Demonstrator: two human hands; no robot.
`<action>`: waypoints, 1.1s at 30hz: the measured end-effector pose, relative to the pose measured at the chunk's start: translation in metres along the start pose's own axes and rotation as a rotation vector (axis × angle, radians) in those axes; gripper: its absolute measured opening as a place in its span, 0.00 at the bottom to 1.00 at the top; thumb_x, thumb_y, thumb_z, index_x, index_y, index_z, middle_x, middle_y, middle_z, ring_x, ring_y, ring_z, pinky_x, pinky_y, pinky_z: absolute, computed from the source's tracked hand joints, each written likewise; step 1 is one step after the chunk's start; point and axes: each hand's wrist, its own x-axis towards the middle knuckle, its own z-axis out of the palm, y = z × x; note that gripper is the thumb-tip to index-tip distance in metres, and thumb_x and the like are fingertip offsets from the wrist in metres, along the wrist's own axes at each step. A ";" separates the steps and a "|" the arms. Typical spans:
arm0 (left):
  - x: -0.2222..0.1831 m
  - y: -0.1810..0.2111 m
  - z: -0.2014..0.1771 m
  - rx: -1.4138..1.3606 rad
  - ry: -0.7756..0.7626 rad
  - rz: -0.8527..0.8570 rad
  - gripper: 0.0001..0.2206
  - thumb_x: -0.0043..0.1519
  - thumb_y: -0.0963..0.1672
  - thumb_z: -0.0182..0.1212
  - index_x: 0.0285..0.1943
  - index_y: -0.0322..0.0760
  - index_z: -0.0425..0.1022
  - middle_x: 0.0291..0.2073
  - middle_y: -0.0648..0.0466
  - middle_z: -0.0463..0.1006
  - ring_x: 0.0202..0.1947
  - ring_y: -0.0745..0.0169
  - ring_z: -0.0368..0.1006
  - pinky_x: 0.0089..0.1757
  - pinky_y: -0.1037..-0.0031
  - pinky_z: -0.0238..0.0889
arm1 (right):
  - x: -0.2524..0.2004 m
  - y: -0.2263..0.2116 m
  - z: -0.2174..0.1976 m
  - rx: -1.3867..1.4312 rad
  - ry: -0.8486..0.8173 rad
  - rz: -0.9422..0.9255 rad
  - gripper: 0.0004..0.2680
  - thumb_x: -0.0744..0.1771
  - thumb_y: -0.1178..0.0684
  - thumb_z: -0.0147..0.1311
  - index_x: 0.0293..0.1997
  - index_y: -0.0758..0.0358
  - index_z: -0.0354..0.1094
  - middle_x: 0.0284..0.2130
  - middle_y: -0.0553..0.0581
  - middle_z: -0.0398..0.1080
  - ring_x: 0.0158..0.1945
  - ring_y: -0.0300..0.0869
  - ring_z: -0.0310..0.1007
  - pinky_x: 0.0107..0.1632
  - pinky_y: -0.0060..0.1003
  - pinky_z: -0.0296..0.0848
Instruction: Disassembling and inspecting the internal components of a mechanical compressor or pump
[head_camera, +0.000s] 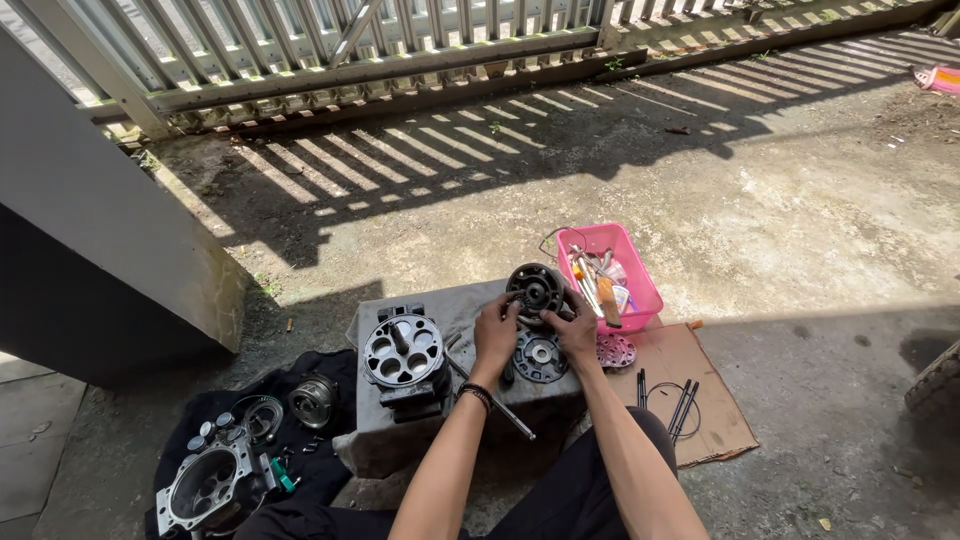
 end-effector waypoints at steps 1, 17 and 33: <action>-0.002 0.001 0.001 -0.002 -0.007 0.000 0.14 0.71 0.42 0.50 0.62 0.34 0.76 0.37 0.40 0.83 0.38 0.49 0.80 0.42 0.59 0.71 | -0.005 -0.007 0.000 -0.003 0.006 0.000 0.26 0.56 0.60 0.71 0.61 0.56 0.70 0.50 0.57 0.75 0.40 0.46 0.79 0.38 0.39 0.83; -0.031 -0.039 0.019 0.675 -0.188 0.468 0.08 0.59 0.40 0.63 0.39 0.47 0.86 0.39 0.50 0.83 0.42 0.41 0.80 0.41 0.60 0.76 | -0.013 -0.027 0.005 -0.008 0.020 0.004 0.22 0.57 0.60 0.70 0.57 0.59 0.73 0.46 0.59 0.75 0.38 0.44 0.78 0.37 0.38 0.83; -0.023 -0.062 0.030 0.864 -0.245 0.502 0.23 0.59 0.45 0.67 0.63 0.39 0.70 0.48 0.46 0.77 0.52 0.43 0.75 0.48 0.56 0.71 | -0.015 -0.029 0.006 -0.005 -0.001 -0.035 0.22 0.57 0.60 0.69 0.57 0.61 0.72 0.46 0.60 0.75 0.38 0.45 0.79 0.38 0.38 0.82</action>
